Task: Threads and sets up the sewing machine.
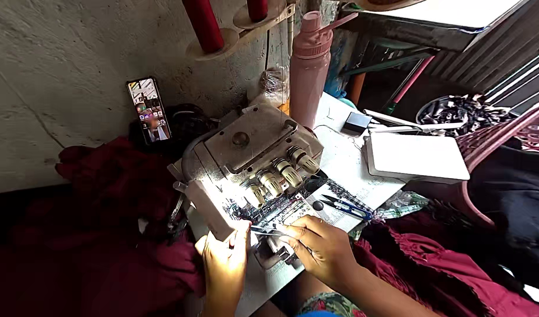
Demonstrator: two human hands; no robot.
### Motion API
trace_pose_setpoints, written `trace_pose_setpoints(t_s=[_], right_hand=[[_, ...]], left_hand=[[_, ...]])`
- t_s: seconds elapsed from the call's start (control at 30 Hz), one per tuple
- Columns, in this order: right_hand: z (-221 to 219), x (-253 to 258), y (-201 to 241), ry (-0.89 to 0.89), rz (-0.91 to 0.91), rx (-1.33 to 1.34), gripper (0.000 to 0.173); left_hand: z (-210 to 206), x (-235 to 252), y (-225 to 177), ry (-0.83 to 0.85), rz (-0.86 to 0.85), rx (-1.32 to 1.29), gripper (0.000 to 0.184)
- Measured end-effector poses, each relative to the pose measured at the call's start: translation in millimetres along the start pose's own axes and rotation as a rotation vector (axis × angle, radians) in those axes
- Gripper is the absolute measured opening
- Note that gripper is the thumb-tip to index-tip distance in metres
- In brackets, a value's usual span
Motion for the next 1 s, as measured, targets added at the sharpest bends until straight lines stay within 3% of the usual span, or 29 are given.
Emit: trace_pose_setpoints(t_s=[0.17, 0.37, 0.83, 1.0], right_hand=[[-7.3, 1.8, 4.1, -0.096, 0.094, -0.060, 0.017], [-16.9, 0.7, 0.3, -0.127, 0.104, -0.013, 0.017], [-14.5, 0.9, -10.2, -0.144, 0.048, 0.141, 0.017], [-11.7, 8.0, -7.6, -0.148, 0.021, 0.192, 0.015]], left_hand=[[6.5, 5.0, -3.6, 0.021, 0.131, -0.116, 0.016], [7.5, 5.9, -2.5, 0.038, 0.173, -0.174, 0.013], [10.4, 2.9, -1.6, 0.051, 0.160, -0.145, 0.026], [5.4, 2.3, 3.9, 0.054, 0.032, -0.044, 0.023]])
Point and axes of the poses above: each hand's wrist, its own x-axis towards the middle knuckle, its own z-axis out of the back of the hand, y = z × x, the point moved 4 cm from there along x, towards the middle knuckle, and after that the axes turned 4 degrees about z, right-handed, at the moved point
